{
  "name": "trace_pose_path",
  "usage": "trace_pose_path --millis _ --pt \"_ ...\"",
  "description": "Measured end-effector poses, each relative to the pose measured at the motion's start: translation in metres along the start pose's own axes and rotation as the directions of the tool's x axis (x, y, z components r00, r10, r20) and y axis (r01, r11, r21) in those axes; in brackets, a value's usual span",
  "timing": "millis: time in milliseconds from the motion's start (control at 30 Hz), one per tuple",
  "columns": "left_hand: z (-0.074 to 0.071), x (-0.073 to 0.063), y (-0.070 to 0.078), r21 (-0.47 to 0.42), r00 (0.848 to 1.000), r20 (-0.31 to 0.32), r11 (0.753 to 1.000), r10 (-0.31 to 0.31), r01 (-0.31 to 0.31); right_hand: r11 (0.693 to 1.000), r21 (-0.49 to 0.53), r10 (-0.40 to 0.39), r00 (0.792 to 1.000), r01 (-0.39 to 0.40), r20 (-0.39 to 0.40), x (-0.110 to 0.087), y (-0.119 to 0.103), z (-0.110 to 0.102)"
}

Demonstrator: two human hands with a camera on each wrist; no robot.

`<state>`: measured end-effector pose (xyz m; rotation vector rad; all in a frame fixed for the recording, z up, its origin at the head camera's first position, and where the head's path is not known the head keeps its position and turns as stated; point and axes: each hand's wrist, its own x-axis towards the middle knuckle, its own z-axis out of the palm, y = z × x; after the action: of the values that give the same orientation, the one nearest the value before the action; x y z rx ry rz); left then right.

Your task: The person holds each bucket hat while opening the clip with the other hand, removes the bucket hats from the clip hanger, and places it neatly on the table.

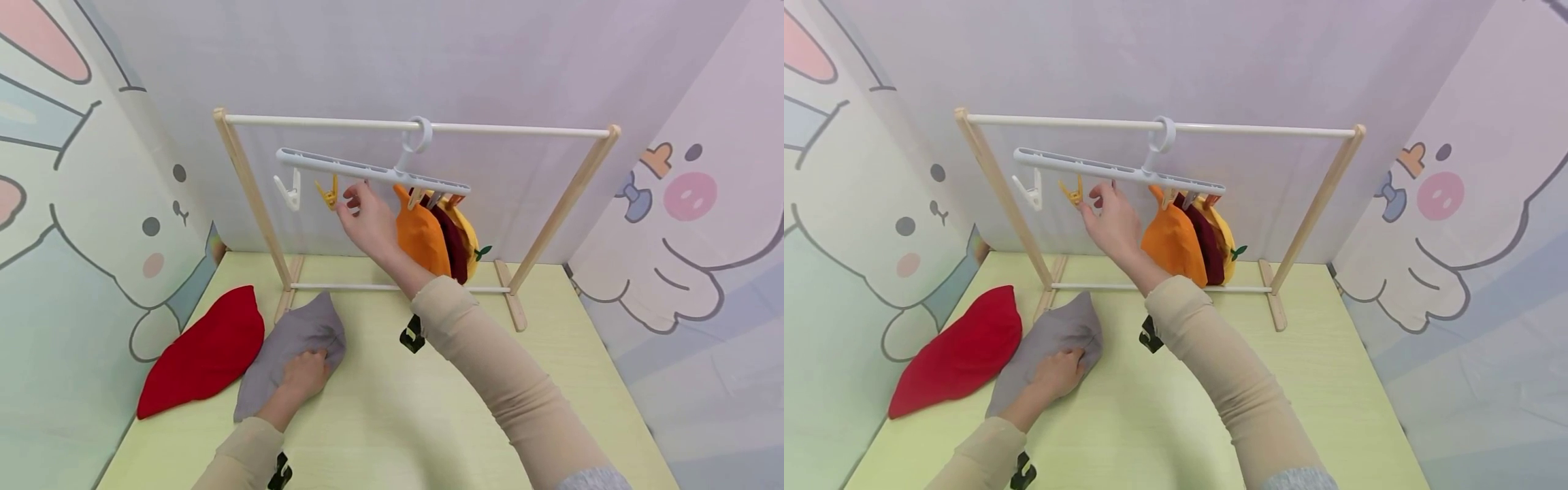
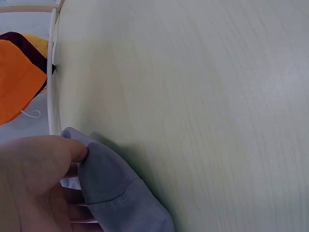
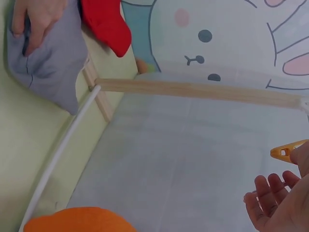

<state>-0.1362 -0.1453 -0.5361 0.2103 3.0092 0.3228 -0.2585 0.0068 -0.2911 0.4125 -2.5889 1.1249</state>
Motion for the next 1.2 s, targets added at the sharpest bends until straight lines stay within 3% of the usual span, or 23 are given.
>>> trace_pose_path --millis 800,1200 --pt "0.001 0.0 0.002 0.012 1.0 -0.001 1.0 -0.004 0.004 0.973 -0.062 -0.222 0.974 0.224 0.036 -0.025 0.031 -0.009" --pt "0.002 0.001 0.001 0.012 1.0 0.02 1.0 -0.011 0.01 0.964 -0.047 -0.261 0.965 0.262 0.028 -0.038 0.047 -0.016"
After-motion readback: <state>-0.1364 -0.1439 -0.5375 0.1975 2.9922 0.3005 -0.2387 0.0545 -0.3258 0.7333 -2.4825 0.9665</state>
